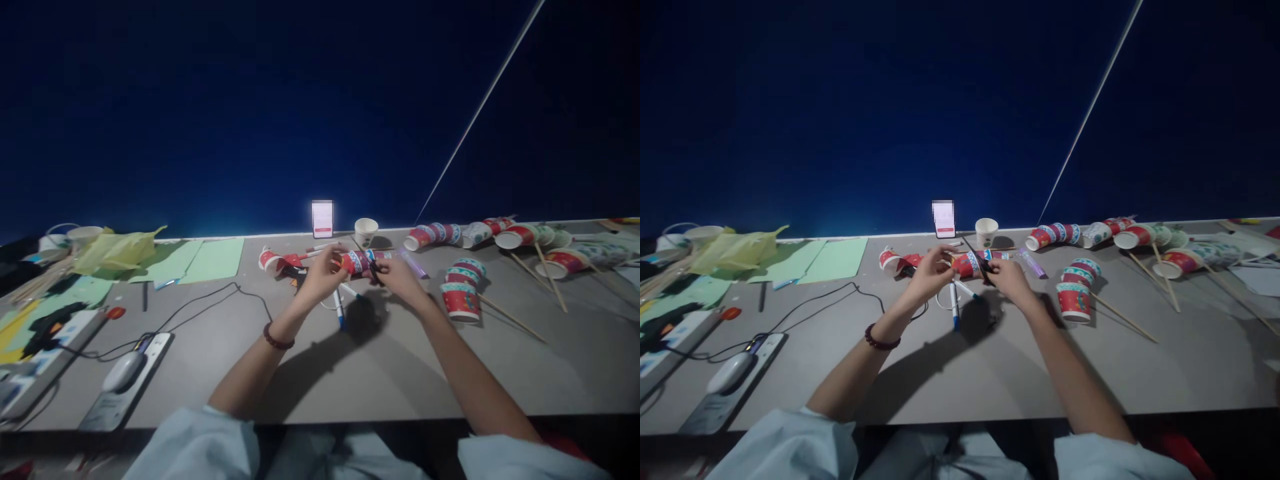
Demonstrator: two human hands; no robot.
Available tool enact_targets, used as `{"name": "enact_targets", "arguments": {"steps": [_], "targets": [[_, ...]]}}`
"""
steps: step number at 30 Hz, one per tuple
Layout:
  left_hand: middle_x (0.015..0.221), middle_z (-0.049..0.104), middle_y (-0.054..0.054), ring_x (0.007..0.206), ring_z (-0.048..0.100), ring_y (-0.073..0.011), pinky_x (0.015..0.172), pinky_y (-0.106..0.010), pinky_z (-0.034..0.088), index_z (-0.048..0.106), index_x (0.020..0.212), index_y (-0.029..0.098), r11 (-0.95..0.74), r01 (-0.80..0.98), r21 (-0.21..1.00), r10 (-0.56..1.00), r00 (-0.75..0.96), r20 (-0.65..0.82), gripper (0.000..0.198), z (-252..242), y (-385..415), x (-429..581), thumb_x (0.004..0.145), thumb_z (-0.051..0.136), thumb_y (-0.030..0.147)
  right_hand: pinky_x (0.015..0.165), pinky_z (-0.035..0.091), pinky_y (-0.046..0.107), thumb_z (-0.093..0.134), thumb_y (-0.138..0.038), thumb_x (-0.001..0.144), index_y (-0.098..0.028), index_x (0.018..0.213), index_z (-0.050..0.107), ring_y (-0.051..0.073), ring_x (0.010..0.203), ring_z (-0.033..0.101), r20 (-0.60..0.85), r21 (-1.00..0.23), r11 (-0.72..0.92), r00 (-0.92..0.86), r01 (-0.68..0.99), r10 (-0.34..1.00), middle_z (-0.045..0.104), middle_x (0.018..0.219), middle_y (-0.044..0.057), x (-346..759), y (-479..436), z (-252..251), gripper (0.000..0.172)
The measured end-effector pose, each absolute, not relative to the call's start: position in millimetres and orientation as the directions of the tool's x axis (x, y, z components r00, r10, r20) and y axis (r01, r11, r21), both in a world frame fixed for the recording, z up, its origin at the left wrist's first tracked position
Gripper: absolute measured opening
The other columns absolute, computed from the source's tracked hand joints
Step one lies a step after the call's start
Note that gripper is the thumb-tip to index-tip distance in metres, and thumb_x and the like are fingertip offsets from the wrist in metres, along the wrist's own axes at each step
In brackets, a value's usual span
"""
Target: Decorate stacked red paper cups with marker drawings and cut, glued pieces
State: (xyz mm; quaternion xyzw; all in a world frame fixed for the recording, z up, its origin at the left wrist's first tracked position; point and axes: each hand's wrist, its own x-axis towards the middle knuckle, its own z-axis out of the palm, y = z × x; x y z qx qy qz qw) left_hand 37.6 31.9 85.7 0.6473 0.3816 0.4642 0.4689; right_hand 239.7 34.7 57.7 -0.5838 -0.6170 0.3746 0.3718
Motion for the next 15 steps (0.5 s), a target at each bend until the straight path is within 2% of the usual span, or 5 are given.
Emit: {"name": "enact_targets", "arguments": {"steps": [3, 5, 11, 15], "targets": [[0.083, 0.061, 0.000, 0.065, 0.058, -0.0113, 0.060, -0.023, 0.047, 0.058, 0.103, 0.021, -0.382, 0.235, 0.894, 0.790, 0.584, 0.184, 0.033, 61.5, 14.4, 34.5, 0.072, 0.055, 0.009, 0.044, 0.035, 0.024, 0.070, -0.047, 0.063, -0.017, 0.066, 0.063, 0.014, 0.047, 0.053, -0.144, -0.825, -0.106, -0.026, 0.555, 0.989, 0.062, 0.055, 0.002, 267.0, 1.5, 27.6, 0.032], [0.086, 0.065, -0.002, 0.073, 0.060, -0.0140, 0.067, -0.025, 0.048, 0.061, 0.100, 0.020, -0.483, 0.319, 0.816, 0.669, 0.735, 0.109, 0.032, 45.0, -1.5, 31.4, 0.072, 0.054, 0.008, 0.043, 0.032, 0.025, 0.068, -0.048, 0.066, -0.017, 0.063, 0.063, 0.016, 0.047, 0.052, -0.190, -0.746, -0.149, 0.007, 0.649, 0.982, 0.062, 0.054, 0.004, 282.0, -19.2, 12.0, 0.031], [0.101, 0.066, -0.005, 0.090, 0.060, -0.0168, 0.081, -0.027, 0.046, 0.060, 0.109, 0.021, -0.582, 0.382, 0.718, 0.655, 0.744, 0.135, 0.034, 15.3, -31.6, 30.0, 0.079, 0.049, 0.008, 0.046, 0.029, 0.030, 0.064, -0.050, 0.070, -0.020, 0.056, 0.061, 0.020, 0.052, 0.055, -0.197, -0.473, -0.187, 0.104, 0.861, 0.975, 0.063, 0.055, 0.007, 296.1, -43.1, 8.8, 0.033], [0.100, 0.065, -0.005, 0.091, 0.059, -0.0173, 0.082, -0.028, 0.045, 0.060, 0.107, 0.022, -0.636, 0.392, 0.664, 0.658, 0.725, 0.202, 0.026, 0.9, -34.0, 31.7, 0.084, 0.049, 0.014, 0.047, 0.030, 0.029, 0.059, -0.047, 0.076, -0.019, 0.061, 0.063, 0.019, 0.049, 0.054, -0.304, -0.329, -0.215, 0.113, 0.919, 0.946, 0.062, 0.054, 0.006, 291.3, -34.2, 27.6, 0.032]]}}
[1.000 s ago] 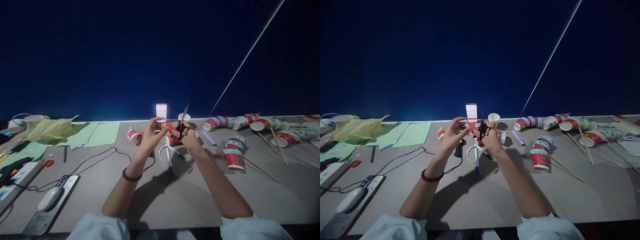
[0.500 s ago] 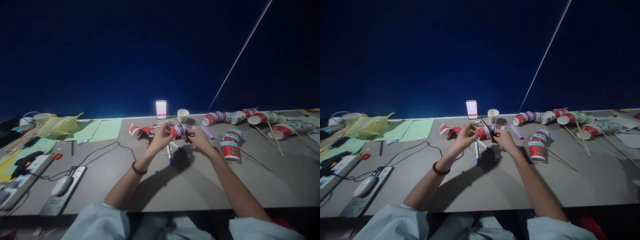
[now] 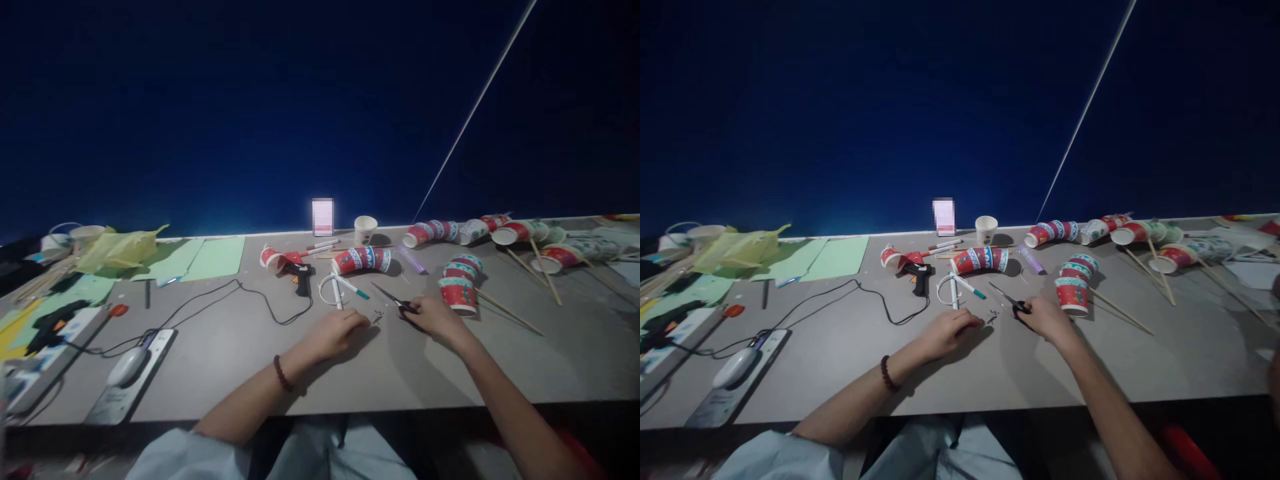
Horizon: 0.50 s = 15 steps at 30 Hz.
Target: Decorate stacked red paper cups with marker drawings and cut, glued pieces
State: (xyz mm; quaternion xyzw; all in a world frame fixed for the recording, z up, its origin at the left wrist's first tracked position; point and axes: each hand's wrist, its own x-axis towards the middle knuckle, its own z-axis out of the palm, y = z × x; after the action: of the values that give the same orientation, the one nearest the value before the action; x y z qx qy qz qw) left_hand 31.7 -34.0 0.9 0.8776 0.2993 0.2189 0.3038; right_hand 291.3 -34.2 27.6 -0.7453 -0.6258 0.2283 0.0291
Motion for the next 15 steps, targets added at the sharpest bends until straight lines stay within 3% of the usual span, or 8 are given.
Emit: {"name": "enact_targets", "arguments": {"steps": [3, 7, 10, 15], "targets": [[0.099, 0.065, -0.004, 0.084, 0.060, -0.0144, 0.076, -0.026, 0.047, 0.052, 0.118, 0.022, -0.511, 0.336, 0.791, 0.725, 0.662, 0.188, 0.033, -11.6, -33.4, 30.4, 0.086, 0.050, 0.018, 0.052, 0.036, 0.028, 0.058, -0.042, 0.078, -0.017, 0.069, 0.067, 0.022, 0.062, 0.061, -0.311, -0.194, -0.183, 0.116, 0.964, 0.943, 0.065, 0.063, 0.008, 286.2, -22.9, 39.1, 0.028], [0.089, 0.064, -0.001, 0.073, 0.058, -0.0113, 0.069, -0.024, 0.047, 0.045, 0.124, 0.022, -0.368, 0.276, 0.888, 0.795, 0.589, 0.146, 0.041, -23.5, -28.2, 28.4, 0.084, 0.054, 0.020, 0.065, 0.044, 0.031, 0.055, -0.037, 0.083, -0.016, 0.087, 0.070, 0.029, 0.088, 0.065, -0.194, 0.037, -0.174, 0.178, 0.984, 0.965, 0.069, 0.095, 0.015, 276.2, -6.8, 46.2, 0.026], [0.093, 0.061, -0.002, 0.071, 0.056, -0.0107, 0.068, -0.024, 0.047, 0.048, 0.121, 0.021, -0.430, 0.329, 0.841, 0.822, 0.527, 0.214, 0.041, -25.9, -22.4, 30.9, 0.081, 0.056, 0.016, 0.070, 0.046, 0.034, 0.055, -0.035, 0.085, -0.016, 0.095, 0.069, 0.030, 0.094, 0.065, -0.180, 0.098, -0.127, 0.143, 0.987, 0.973, 0.069, 0.098, 0.016, 267.8, 3.4, 47.2, 0.026], [0.103, 0.057, -0.007, 0.074, 0.056, -0.0112, 0.068, -0.025, 0.048, 0.057, 0.104, 0.018, -0.580, 0.492, 0.650, 0.809, 0.444, 0.386, 0.019, -21.5, -18.0, 35.8, 0.086, 0.052, 0.022, 0.073, 0.048, 0.037, 0.057, -0.032, 0.085, -0.011, 0.098, 0.069, 0.032, 0.093, 0.066, -0.155, 0.136, -0.075, 0.096, 0.988, 0.983, 0.069, 0.099, 0.018, 258.3, 9.8, 47.9, 0.028]]}}
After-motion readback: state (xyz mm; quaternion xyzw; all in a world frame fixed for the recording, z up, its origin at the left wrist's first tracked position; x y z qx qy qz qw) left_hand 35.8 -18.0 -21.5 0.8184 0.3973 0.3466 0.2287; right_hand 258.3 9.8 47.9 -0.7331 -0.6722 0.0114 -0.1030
